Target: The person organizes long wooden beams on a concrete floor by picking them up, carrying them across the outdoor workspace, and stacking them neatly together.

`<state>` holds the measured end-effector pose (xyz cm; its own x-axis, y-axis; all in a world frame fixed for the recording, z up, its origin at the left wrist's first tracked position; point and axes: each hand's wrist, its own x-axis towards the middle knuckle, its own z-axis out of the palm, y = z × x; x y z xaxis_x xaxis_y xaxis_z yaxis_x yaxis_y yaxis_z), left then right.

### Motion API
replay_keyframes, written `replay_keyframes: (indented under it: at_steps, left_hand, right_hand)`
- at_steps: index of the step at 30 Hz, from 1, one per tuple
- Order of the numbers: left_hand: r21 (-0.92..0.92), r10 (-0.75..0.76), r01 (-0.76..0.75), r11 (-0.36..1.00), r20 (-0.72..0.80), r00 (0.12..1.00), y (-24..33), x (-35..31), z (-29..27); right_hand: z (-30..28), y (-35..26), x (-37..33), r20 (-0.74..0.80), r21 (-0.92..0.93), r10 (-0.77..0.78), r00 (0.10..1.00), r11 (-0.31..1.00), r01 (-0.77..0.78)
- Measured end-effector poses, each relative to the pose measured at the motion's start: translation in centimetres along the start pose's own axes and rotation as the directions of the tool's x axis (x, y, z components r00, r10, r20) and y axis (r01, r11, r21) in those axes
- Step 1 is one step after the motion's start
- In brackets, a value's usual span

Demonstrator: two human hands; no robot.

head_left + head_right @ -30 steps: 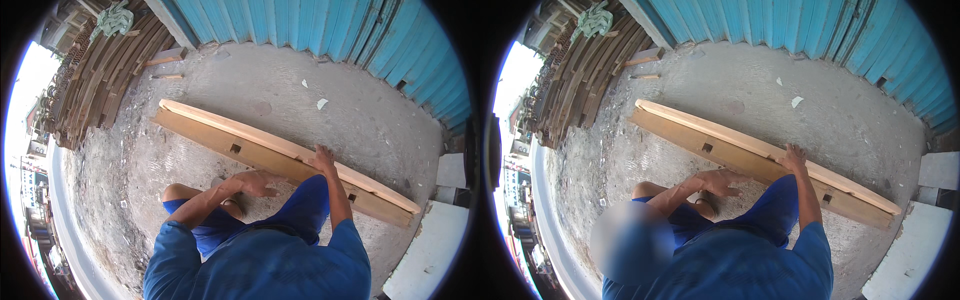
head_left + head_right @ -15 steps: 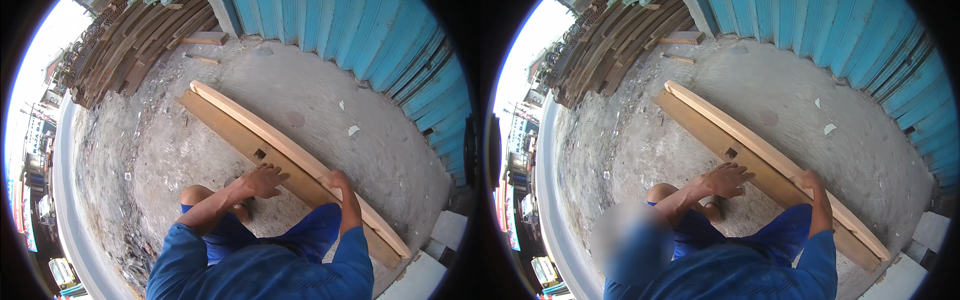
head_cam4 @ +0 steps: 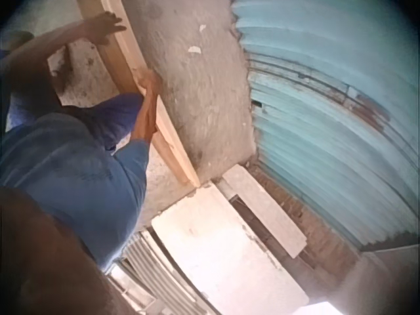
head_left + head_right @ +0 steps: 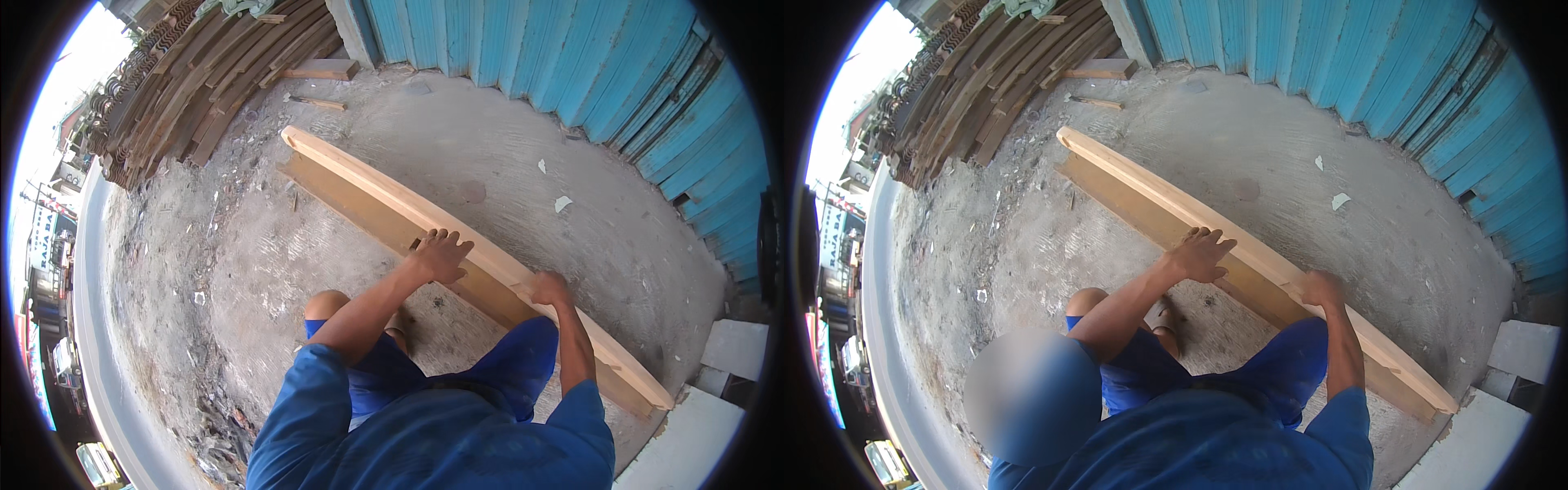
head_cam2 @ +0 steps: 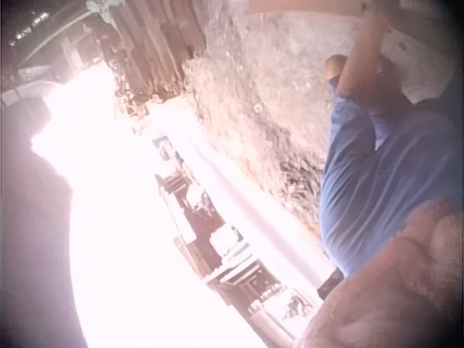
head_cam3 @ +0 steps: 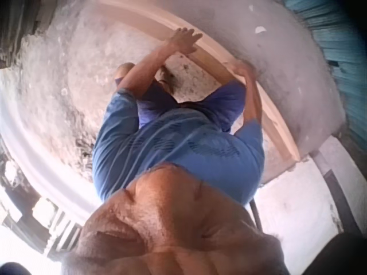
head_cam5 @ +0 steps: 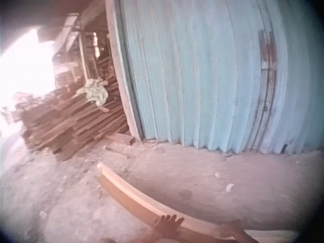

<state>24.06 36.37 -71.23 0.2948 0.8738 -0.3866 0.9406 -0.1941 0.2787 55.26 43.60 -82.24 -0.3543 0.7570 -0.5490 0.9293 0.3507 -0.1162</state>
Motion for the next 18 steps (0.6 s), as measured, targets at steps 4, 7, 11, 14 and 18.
replay_keyframes:
  at_steps: [4,7,11,14,18]
  left_hand:
    - [0.002,-0.138,0.138,0.99,0.005,0.99,-2.3,1.5,2.8]
    - [0.095,-0.129,0.128,0.987,0.001,0.992,-3.8,2.8,5.3]
    - [0.265,-0.025,0.041,0.963,-0.066,0.998,-4.1,6.2,8.1]
    - [0.284,-0.055,0.069,0.956,-0.057,0.997,-5.9,6.7,10.6]
    - [0.386,-0.242,0.231,0.893,-0.022,0.97,-12.6,6.1,13.1]
  right_hand:
    - [0.6,-3.5,-1.8,-0.062,-0.061,0.046,0.997,0.997,-0.05]
    - [0.8,-4.7,-1.8,-0.053,-0.08,0.117,0.992,0.989,-0.121]
    - [4.2,-1.6,-0.8,-0.081,0.028,0.165,0.983,0.986,-0.163]
    - [6.5,-0.5,-0.1,-0.167,0.143,0.201,0.965,0.974,-0.178]
    - [4.3,-3.2,0.4,-0.379,0.057,0.119,0.917,0.993,-0.106]
